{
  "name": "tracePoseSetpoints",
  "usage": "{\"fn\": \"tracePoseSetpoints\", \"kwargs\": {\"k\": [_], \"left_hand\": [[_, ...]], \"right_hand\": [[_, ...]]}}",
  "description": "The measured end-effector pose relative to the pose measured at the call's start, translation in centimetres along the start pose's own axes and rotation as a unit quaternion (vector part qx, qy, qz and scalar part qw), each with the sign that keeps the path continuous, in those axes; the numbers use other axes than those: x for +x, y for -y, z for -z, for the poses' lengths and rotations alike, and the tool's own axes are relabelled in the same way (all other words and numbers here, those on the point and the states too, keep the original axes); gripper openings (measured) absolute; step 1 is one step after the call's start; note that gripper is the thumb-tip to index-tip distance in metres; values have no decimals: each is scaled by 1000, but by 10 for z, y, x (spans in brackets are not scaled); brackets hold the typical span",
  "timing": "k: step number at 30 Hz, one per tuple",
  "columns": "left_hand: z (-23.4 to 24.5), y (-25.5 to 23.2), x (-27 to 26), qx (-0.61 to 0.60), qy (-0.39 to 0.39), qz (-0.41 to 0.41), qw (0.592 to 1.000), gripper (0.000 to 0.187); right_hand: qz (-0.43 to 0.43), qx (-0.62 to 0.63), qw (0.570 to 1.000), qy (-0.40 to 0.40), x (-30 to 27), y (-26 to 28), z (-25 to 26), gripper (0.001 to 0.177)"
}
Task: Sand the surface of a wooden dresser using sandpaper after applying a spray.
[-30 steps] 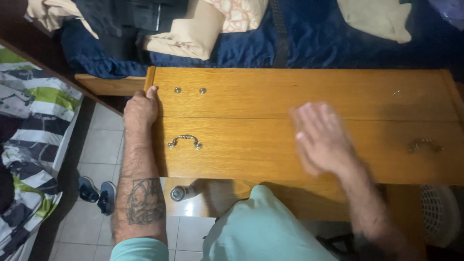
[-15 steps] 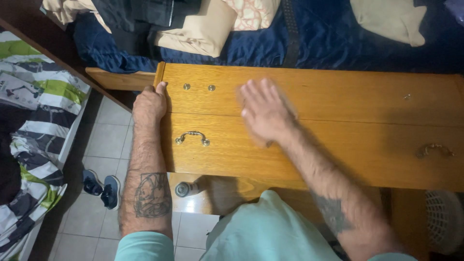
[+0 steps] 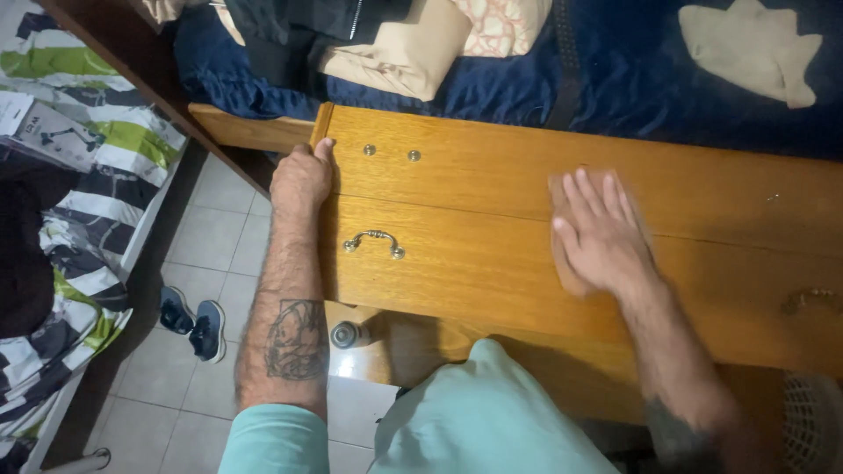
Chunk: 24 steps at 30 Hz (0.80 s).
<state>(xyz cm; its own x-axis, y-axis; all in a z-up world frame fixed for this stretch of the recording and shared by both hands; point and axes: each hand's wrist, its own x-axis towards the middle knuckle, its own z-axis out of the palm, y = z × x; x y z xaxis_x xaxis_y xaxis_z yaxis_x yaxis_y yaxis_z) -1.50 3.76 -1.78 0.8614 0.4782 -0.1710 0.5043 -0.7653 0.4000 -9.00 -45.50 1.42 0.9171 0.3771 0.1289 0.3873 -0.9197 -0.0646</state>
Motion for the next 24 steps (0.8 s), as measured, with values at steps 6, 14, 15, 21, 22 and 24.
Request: {"fn": "tracePoseSetpoints", "kwargs": {"k": [6, 14, 15, 21, 22, 24], "left_hand": [[8, -5, -9, -9, -6, -6, 1000, 69], [15, -12, -15, -12, 4, 3, 1000, 70], [17, -13, -17, -13, 4, 5, 1000, 70], [16, -10, -18, -18, -2, -1, 1000, 68], [19, -12, -21, -24, -1, -2, 1000, 68], [22, -13, -25, -31, -1, -1, 1000, 69]], "right_hand": [[-3, 39, 997, 63, 91, 46, -17, 73], [182, 65, 981, -20, 56, 152, 6, 69], [184, 65, 981, -19, 41, 151, 15, 69], [176, 64, 981, 57, -18, 106, 35, 72], [154, 22, 988, 10, -18, 91, 32, 70], [134, -20, 990, -37, -6, 61, 18, 68]]}}
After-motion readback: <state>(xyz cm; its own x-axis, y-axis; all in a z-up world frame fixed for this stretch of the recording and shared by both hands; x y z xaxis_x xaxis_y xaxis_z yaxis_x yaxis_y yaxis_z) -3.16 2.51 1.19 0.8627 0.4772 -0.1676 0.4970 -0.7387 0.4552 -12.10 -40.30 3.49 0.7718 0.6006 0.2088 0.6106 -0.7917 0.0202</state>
